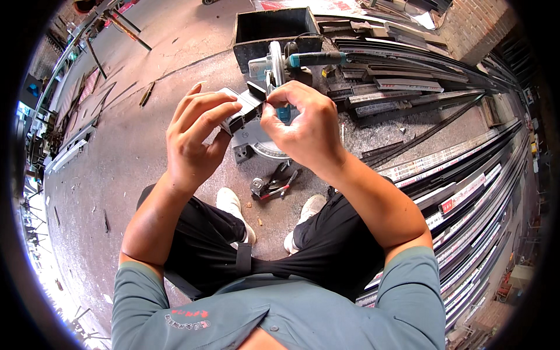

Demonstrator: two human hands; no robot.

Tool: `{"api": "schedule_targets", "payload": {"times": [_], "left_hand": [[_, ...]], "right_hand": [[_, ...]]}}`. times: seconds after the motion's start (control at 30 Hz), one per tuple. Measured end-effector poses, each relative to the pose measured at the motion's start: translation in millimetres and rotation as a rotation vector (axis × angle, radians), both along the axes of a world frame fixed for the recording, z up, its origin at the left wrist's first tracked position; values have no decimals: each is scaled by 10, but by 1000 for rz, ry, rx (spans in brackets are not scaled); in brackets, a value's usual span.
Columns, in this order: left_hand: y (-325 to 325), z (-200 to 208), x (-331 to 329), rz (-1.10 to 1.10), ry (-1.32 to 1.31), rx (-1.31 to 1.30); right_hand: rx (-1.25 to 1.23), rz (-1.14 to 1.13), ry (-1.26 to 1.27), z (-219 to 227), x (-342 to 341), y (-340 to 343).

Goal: The person measures and marks a metal profile with a tape measure and marker, then uses a miter saw to cut it. They repeat this process for another piece, inspecting the cut edges and marking the pieces with a marker.

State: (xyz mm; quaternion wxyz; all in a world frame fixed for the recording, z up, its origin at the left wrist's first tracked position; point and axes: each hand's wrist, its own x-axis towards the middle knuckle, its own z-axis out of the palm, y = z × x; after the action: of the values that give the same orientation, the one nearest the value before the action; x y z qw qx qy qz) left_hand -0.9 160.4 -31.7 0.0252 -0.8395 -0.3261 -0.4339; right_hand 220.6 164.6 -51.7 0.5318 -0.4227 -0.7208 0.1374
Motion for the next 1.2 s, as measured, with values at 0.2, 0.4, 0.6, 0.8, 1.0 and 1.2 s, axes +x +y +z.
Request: {"api": "schedule_targets", "payload": {"times": [0.2,0.4,0.6,0.8,1.0,1.2], "left_hand": [[-61,1,29,4,36,-9],[-72,-8,65,41,38,-7],[-21,-25,34,86,13,-15],[-39,-57,57,70,52,5],[-44,-94,83,40,76,48],[-22,-153,108,39,68,79]], "right_hand": [[-43,-9,-35,-4,22,-34],[-72,42,-57,-38,86,-20],[-137,83,6,13,61,-46],[-244,49,13,13,38,-54],[-280,13,15,-27,36,-44],[-346,-4,58,-47,0,-36]]}}
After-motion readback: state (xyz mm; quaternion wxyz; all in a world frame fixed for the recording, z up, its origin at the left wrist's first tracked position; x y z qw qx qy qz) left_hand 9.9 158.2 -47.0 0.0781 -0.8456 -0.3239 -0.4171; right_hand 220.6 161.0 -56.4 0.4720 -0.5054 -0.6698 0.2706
